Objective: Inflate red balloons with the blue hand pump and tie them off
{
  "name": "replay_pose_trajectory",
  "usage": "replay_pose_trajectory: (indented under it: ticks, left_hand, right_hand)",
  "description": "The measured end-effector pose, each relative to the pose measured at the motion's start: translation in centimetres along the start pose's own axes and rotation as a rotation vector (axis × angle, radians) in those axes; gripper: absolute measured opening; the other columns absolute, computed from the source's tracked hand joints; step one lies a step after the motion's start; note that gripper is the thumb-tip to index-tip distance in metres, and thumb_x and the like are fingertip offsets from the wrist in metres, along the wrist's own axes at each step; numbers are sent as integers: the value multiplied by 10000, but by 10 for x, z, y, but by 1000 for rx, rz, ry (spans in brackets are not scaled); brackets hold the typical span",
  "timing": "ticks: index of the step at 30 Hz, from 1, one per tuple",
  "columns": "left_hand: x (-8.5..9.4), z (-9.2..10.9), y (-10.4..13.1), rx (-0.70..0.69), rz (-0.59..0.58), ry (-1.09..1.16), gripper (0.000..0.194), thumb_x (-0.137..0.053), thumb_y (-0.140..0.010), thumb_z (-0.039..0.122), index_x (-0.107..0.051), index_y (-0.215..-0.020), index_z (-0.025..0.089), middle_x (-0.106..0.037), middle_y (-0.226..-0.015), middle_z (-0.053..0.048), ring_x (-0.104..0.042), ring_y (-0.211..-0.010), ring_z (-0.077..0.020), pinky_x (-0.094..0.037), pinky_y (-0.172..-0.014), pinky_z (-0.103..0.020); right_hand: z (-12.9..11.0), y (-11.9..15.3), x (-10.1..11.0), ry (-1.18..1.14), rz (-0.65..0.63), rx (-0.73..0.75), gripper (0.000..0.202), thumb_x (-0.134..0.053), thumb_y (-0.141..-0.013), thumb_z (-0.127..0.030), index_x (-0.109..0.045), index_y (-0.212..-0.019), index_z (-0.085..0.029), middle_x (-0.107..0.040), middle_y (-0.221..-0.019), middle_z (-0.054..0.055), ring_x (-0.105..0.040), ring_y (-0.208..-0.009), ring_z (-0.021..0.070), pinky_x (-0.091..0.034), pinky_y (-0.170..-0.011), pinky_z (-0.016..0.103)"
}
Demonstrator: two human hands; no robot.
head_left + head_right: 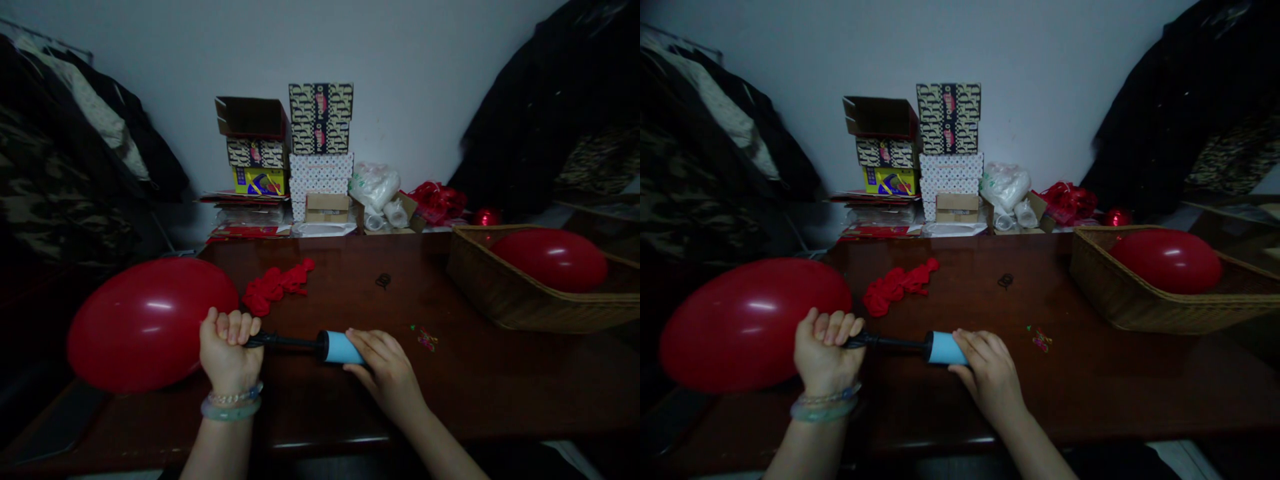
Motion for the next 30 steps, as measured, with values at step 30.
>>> replay_pose_trajectory:
  ticks: [30]
  left_hand:
    - [-7,-23,9,31,-34,-38,439,-532,-818,211,-225,-504,189,-225,-380,70,-212,-339,-73,-233,-382,-232]
  right_hand:
    - [-8,-1,-3,-60,-35,-42,514,-644,-859,-351,-496,-1338,-237,-622,-1248,68,-555,-1098,243,-476,-939,418]
Point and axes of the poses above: each hand's wrist, its own y-axis away from the middle knuckle, its own x-axis out of the back of the hand, z = x × y, the point moved 7 cm from there along -y, towards the middle knuckle
